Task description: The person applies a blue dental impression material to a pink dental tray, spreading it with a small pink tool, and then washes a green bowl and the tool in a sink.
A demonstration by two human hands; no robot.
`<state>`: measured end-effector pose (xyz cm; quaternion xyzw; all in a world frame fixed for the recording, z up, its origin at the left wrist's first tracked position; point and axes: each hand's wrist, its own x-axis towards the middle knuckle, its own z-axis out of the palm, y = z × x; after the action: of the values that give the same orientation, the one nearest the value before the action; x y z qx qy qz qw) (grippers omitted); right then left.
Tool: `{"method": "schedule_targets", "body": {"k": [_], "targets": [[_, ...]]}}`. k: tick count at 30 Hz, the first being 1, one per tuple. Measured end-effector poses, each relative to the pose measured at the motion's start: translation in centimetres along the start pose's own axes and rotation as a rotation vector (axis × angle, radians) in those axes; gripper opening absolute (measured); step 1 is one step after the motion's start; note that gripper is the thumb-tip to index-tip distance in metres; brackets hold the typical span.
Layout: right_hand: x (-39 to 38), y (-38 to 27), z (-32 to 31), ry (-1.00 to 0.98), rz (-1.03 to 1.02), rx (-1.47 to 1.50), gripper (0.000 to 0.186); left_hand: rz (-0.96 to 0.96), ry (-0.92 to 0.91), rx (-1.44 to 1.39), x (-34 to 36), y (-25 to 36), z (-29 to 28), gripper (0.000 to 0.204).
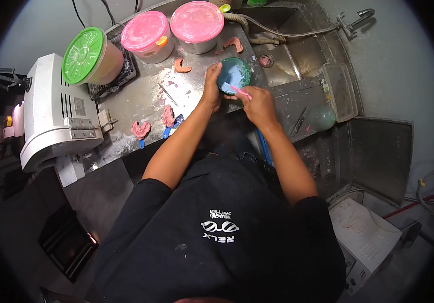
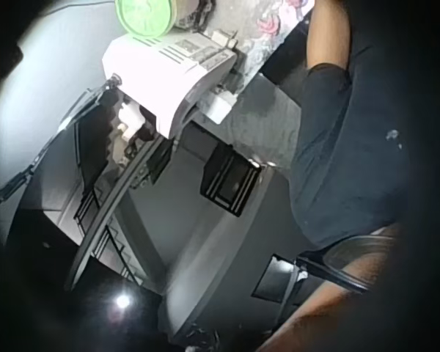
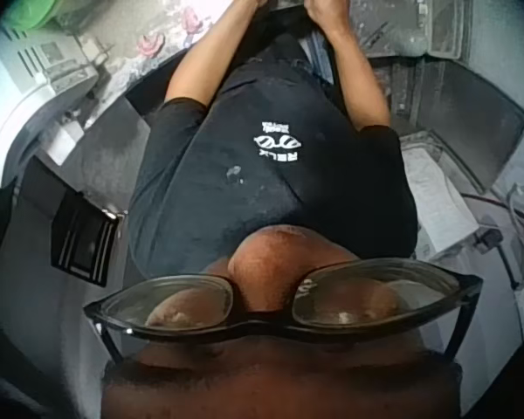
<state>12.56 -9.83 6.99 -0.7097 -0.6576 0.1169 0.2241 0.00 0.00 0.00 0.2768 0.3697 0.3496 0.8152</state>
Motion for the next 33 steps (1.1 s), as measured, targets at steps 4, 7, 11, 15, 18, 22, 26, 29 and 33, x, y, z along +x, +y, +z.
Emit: {"method": "schedule_targets", "body": {"k": [4,7,11,15,18,22,26,29,33], "targets": [[-0.2,2.2,-0.1,-0.053,0.322,0.563,0.012,0.114,0.011,-0.053,1.1,-1.6,0.0,0.065],[-0.3,3.3,-1.3,-0.186,0.626,0.979,0.019,0.043,-0.015,-0.126,1.0,-0.9,0.2,0.068],[-0.4,3.6,-1.9,-0.213,0.688,1.085,0.023,0.015,0.134,0.038,1.1,-0.5,-0.4,0.071],[0.0,3.4,-2.0,-0.184,0.662,1.117,0.024,-0.075,0.133,0.155,0.7,-0.1,-1.1,0.07],[0.1,3.9,-1.9,-0.197,0.627,1.127,0.025,-0.002,0.059,0.18,0.1,-0.1,-1.2,0.062],[0.1,2.2,-2.4,-0.233,0.636,1.106,0.024,0.047,0.285,0.411,-4.5,2.7,-0.9,0.053],[0.5,-0.1,-1.5,-0.309,0.547,1.029,0.023,0.604,0.423,0.92,-11.3,2.2,-4.7,0.042],[0.8,-2.8,0.5,-0.393,0.492,0.977,0.02,0.098,0.466,0.97,-18.0,2.3,-10.6,0.043],[1.2,-5.7,3.4,-0.529,0.489,0.869,0.019,-0.23,0.663,0.692,-20.6,-3.5,-17.8,0.058]]}}
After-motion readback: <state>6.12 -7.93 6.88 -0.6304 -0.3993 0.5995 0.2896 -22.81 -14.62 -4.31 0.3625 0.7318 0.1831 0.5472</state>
